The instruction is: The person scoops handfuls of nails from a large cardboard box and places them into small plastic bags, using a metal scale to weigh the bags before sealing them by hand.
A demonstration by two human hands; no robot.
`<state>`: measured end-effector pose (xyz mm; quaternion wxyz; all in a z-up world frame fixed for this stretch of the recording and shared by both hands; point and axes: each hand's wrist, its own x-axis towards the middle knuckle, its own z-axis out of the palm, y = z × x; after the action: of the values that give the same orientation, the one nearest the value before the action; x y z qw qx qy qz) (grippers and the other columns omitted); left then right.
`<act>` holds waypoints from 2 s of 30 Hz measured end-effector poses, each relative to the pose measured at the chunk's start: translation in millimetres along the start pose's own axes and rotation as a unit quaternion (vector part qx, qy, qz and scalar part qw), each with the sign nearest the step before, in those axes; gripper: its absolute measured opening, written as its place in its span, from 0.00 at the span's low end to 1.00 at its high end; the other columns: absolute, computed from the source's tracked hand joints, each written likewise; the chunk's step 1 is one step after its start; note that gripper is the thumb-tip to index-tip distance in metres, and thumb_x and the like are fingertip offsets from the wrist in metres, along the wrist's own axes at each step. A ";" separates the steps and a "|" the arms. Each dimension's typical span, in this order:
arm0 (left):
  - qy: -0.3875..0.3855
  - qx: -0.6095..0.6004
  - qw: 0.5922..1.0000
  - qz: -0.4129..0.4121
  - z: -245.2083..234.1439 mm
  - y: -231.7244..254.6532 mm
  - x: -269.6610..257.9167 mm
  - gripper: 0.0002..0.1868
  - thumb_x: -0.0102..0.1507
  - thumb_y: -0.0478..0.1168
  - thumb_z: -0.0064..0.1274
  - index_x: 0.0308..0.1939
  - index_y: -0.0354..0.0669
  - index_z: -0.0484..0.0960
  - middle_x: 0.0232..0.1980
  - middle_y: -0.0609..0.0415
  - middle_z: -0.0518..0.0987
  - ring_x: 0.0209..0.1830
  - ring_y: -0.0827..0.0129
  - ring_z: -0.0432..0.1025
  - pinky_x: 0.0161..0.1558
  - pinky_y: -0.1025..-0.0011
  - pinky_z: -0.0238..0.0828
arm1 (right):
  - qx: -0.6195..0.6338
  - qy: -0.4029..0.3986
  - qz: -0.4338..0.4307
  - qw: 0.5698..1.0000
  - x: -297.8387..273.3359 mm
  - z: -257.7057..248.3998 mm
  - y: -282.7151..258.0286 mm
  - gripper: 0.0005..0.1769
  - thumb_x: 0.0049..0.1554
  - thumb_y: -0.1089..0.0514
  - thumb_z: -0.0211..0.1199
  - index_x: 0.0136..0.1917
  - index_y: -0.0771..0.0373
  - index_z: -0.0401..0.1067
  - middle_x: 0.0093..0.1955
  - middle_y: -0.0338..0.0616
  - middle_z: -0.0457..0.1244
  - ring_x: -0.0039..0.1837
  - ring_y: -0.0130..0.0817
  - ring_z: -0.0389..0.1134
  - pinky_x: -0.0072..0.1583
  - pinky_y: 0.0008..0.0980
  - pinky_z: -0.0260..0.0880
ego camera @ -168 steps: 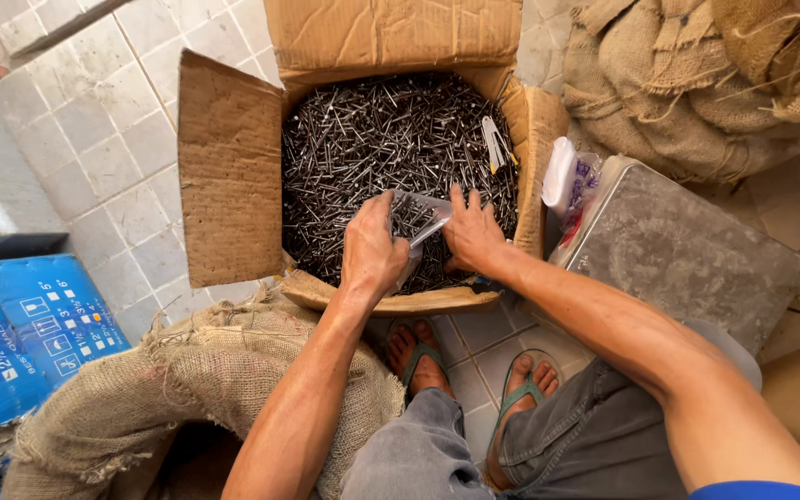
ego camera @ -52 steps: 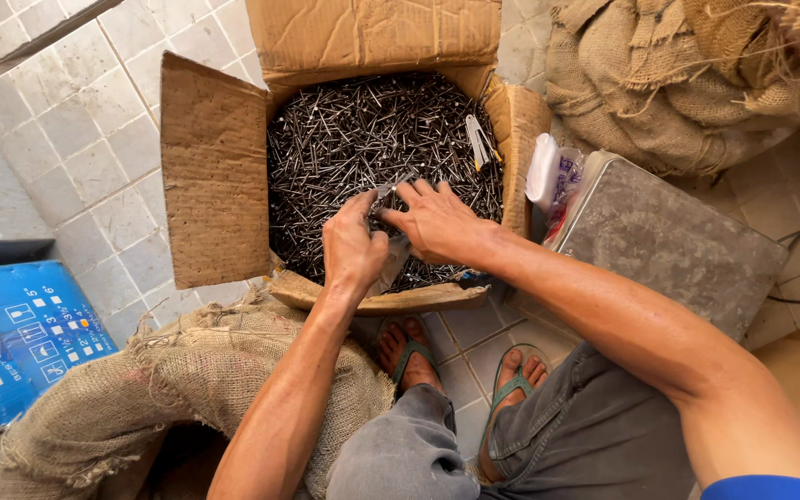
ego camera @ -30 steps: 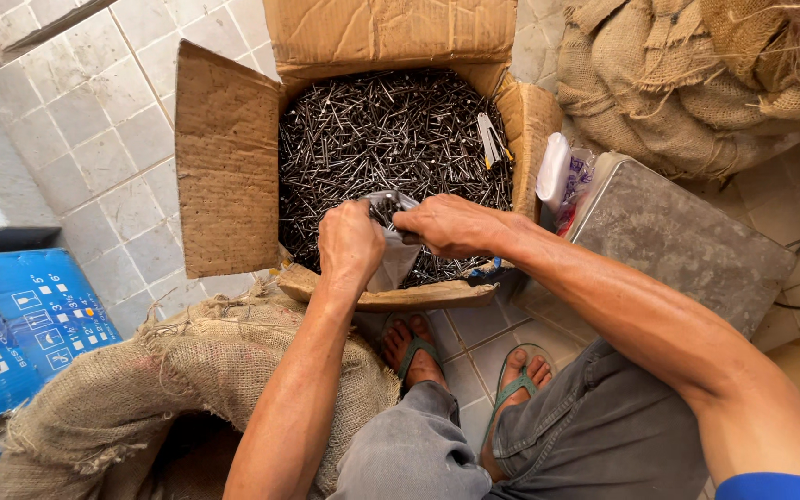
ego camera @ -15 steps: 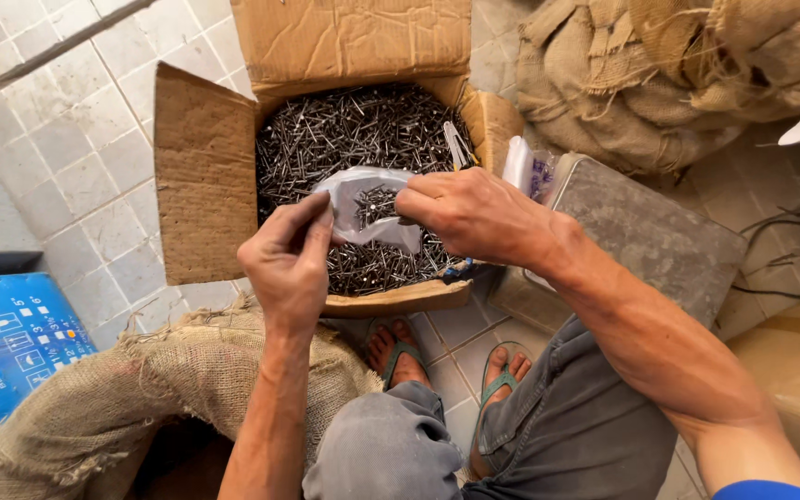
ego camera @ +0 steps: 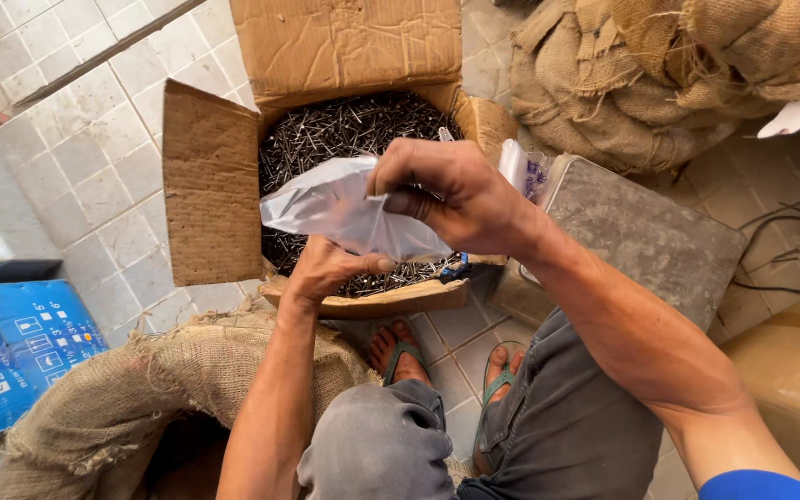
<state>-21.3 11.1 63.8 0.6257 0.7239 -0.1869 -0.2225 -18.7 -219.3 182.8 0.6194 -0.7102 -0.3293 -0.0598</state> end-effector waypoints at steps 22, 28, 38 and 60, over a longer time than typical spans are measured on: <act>0.576 -0.008 0.776 -0.256 12.8 -44.1 22.2 0.34 0.69 0.57 0.56 0.41 0.17 0.82 0.46 0.20 0.82 0.56 0.37 0.78 0.61 0.49 0.70 | -0.421 -0.309 0.384 0.762 -94.3 32.6 227.3 0.16 0.58 0.47 0.69 0.54 0.57 0.82 0.51 0.53 0.74 0.55 0.55 0.77 0.55 0.61 0.79; 0.561 -0.118 0.749 -0.332 2.5 -68.9 23.1 0.35 0.70 0.55 0.55 0.58 0.17 0.80 0.59 0.19 0.79 0.67 0.34 0.73 0.62 0.41 0.71 | -0.510 -0.251 0.281 0.773 -134.7 56.0 255.2 0.14 0.60 0.61 0.54 0.43 0.60 0.82 0.40 0.52 0.72 0.44 0.57 0.78 0.44 0.54 0.78; 0.560 -0.330 0.696 -0.306 -29.0 -111.1 18.5 0.38 0.76 0.54 0.43 0.82 0.36 0.50 0.80 0.22 0.51 0.79 0.17 0.49 0.60 0.05 0.37 | -0.158 -0.069 0.413 0.894 -92.6 55.0 227.1 0.08 0.59 0.58 0.57 0.47 0.66 0.70 0.37 0.57 0.69 0.44 0.57 0.75 0.48 0.53 0.73; 0.613 -0.355 0.626 -0.325 -32.8 -104.2 24.7 0.43 0.71 0.57 0.52 0.83 0.41 0.55 0.82 0.27 0.39 0.76 0.13 0.52 0.53 0.05 0.50 | -0.239 -0.145 0.489 0.826 -32.9 93.4 230.9 0.12 0.55 0.61 0.75 0.51 0.62 0.79 0.47 0.59 0.74 0.56 0.58 0.77 0.55 0.54 0.79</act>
<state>16.6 39.9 -37.5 0.6910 0.4288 0.5808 0.0351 50.7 -150.1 -48.5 0.3236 -0.9047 -0.0002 0.2772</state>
